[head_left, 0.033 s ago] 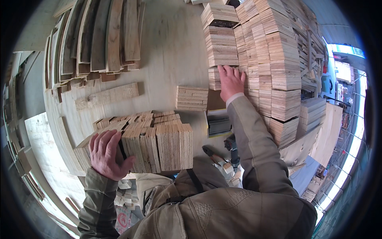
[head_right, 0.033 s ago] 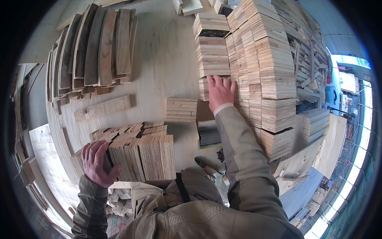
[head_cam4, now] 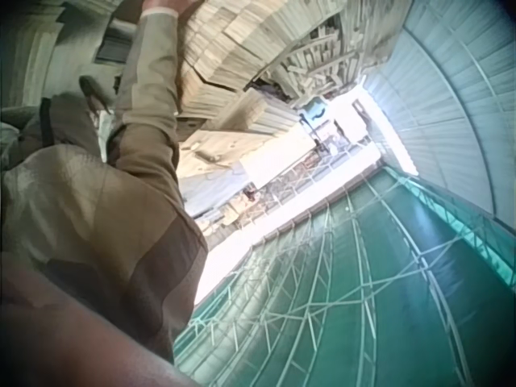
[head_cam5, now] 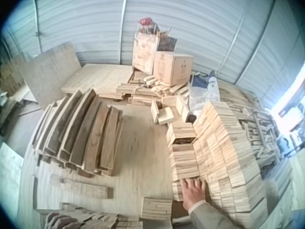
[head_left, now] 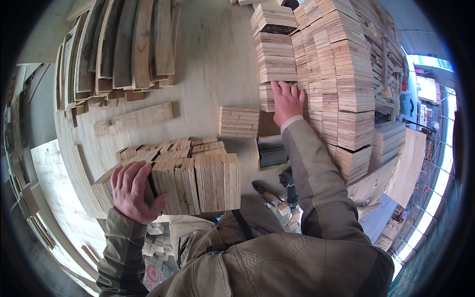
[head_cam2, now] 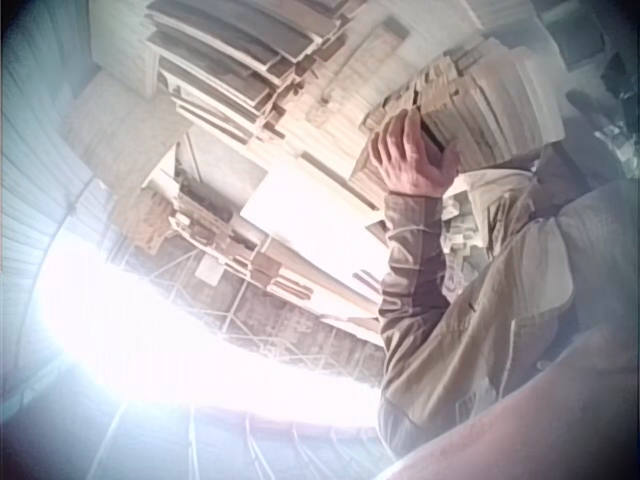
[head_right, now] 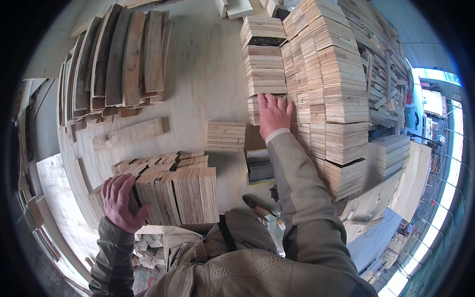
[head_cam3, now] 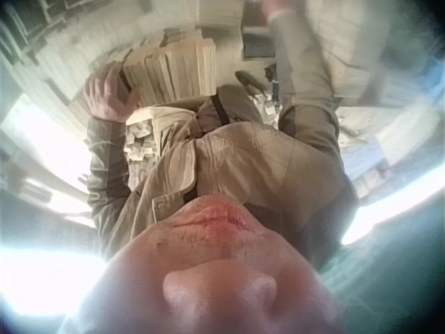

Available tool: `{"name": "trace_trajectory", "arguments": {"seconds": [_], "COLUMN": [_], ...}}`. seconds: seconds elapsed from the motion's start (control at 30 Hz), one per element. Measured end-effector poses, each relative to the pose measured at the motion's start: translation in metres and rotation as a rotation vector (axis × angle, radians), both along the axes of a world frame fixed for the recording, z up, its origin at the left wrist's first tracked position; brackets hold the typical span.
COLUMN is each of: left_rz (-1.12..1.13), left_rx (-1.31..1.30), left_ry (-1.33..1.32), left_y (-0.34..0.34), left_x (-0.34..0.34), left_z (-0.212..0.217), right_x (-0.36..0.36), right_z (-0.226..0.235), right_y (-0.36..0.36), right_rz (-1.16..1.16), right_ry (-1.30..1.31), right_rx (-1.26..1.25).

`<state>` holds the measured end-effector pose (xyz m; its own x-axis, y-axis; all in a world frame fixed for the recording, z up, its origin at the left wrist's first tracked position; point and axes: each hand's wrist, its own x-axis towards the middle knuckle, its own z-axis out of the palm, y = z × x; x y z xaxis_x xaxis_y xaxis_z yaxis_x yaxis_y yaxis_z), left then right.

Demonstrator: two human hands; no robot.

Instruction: The person stacks small wooden blocks on a workbench, aligning them into neat piles. They then use pliers to remove a nail from one block and place it with the others.

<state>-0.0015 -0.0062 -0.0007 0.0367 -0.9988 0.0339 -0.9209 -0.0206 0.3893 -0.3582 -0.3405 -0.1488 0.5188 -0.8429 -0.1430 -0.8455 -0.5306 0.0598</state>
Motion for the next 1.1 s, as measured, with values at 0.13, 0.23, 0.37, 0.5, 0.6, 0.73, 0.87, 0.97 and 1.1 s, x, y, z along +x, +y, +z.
{"name": "trace_trajectory", "arguments": {"seconds": [0.13, 0.23, 0.37, 0.5, 0.6, 0.73, 0.87, 0.97, 1.1], "left_rz": [0.004, 0.003, -0.004, -0.002, -0.001, 0.004, 0.003, -0.003, -0.007], "left_rx": [-0.009, -0.007, -0.013, -0.023, -0.018, -0.007, -0.019, -0.026, -0.043], "left_ry": [0.016, 0.005, -0.002, -0.001, -0.008, -0.008, -0.002, 0.005, 0.013], "left_y": [0.000, 0.000, 0.000, 0.000, 0.002, 0.002, 0.001, 0.001, 0.001], "left_x": [0.000, 0.000, -0.001, -0.001, -0.001, -0.001, -0.001, -0.001, -0.001], "left_z": [0.000, 0.000, 0.000, -0.001, -0.001, -0.001, -0.001, 0.001, 0.002], "right_x": [-0.005, -0.013, -0.009, -0.005, -0.009, -0.013, -0.014, -0.017, -0.015], "right_z": [-0.002, 0.007, 0.002, -0.016, -0.023, -0.023, -0.023, -0.026, -0.029], "right_y": [0.005, 0.013, 0.025, 0.024, 0.021, 0.018, 0.016, 0.016, 0.014], "right_rz": [-0.007, 0.030, 0.099, 0.113, 0.134, 0.157, 0.172, 0.155, 0.152], "right_ry": [-0.080, -0.142, -0.173, -0.212, -0.227, -0.212, -0.182, -0.181, -0.187], "right_rx": [-0.064, 0.006, 0.064, 0.049, 0.031, 0.028, -0.004, 0.013, -0.002]}}
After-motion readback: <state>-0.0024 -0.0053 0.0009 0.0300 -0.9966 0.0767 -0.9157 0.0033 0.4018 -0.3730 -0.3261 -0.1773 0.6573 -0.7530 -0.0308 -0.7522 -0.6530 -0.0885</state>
